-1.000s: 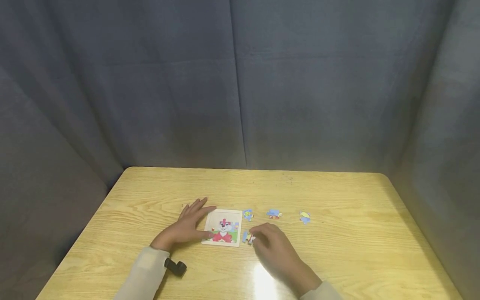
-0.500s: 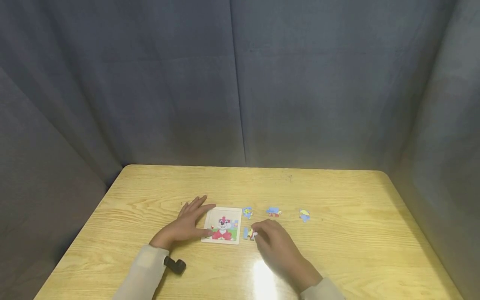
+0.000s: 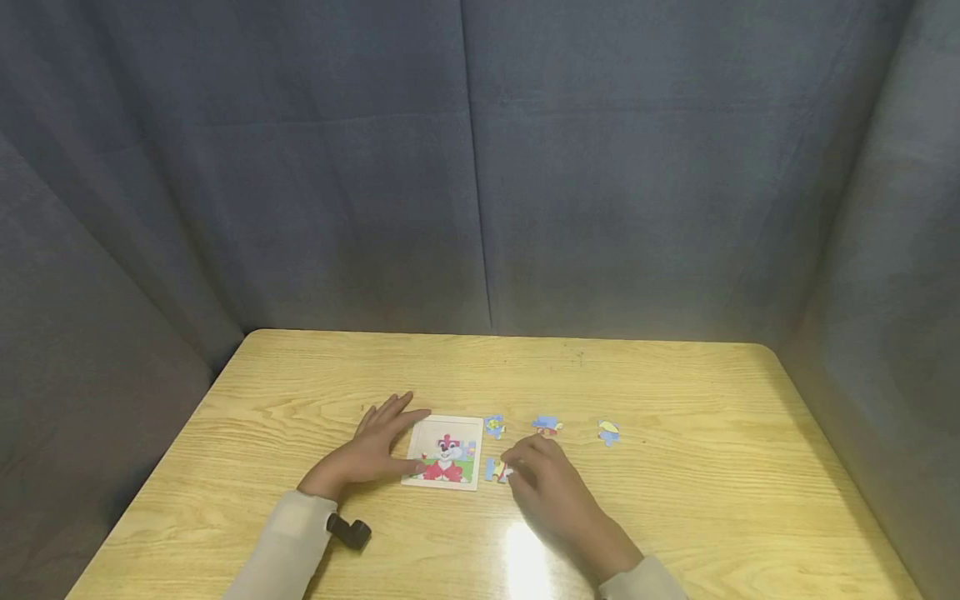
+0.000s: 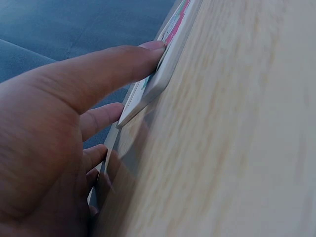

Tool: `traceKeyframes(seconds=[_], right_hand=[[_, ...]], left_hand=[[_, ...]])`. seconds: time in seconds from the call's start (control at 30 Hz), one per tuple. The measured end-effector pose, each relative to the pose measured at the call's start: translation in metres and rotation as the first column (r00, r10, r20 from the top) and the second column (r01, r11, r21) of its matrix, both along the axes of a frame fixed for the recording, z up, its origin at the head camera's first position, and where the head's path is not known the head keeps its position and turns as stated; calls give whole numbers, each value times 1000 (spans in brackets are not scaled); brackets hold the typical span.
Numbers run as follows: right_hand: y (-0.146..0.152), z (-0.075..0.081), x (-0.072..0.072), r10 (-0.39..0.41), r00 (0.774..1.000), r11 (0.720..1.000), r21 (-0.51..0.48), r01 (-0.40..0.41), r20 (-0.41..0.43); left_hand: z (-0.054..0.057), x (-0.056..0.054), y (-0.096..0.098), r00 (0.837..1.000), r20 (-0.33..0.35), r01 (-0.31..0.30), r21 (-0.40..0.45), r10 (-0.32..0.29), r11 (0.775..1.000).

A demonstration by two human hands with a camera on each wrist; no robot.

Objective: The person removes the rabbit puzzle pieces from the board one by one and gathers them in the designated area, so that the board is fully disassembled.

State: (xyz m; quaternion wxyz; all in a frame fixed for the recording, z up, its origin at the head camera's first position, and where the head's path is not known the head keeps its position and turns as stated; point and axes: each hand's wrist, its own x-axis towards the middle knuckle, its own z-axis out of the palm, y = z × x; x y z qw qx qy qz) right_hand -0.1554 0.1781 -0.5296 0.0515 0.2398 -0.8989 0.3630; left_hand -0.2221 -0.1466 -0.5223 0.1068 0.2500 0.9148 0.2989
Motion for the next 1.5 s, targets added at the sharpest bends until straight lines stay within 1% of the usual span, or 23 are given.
traceKeyframes(seconds=[0.3, 0.53, 0.83, 1.2, 1.5], right_hand=[[0, -1, -1, 9, 1000, 1000, -12, -9, 11], [0, 0, -1, 20, 1000, 1000, -18, -19, 10], [1, -2, 0, 32, 999, 999, -12, -32, -3], [1, -3, 1, 23, 1000, 1000, 2, -23, 5], [1, -4, 2, 28, 1000, 1000, -10, -28, 3]], left_hand=[[1, 0, 1, 1000, -14, -1, 2, 1, 1000], [3, 1, 1, 1000, -5, 3, 16, -2, 1000], [1, -1, 0, 1000, -4, 0, 6, 0, 1000], [2, 1, 1, 1000, -13, 3, 14, -2, 1000], [3, 1, 1, 1000, -6, 4, 19, -4, 1000]])
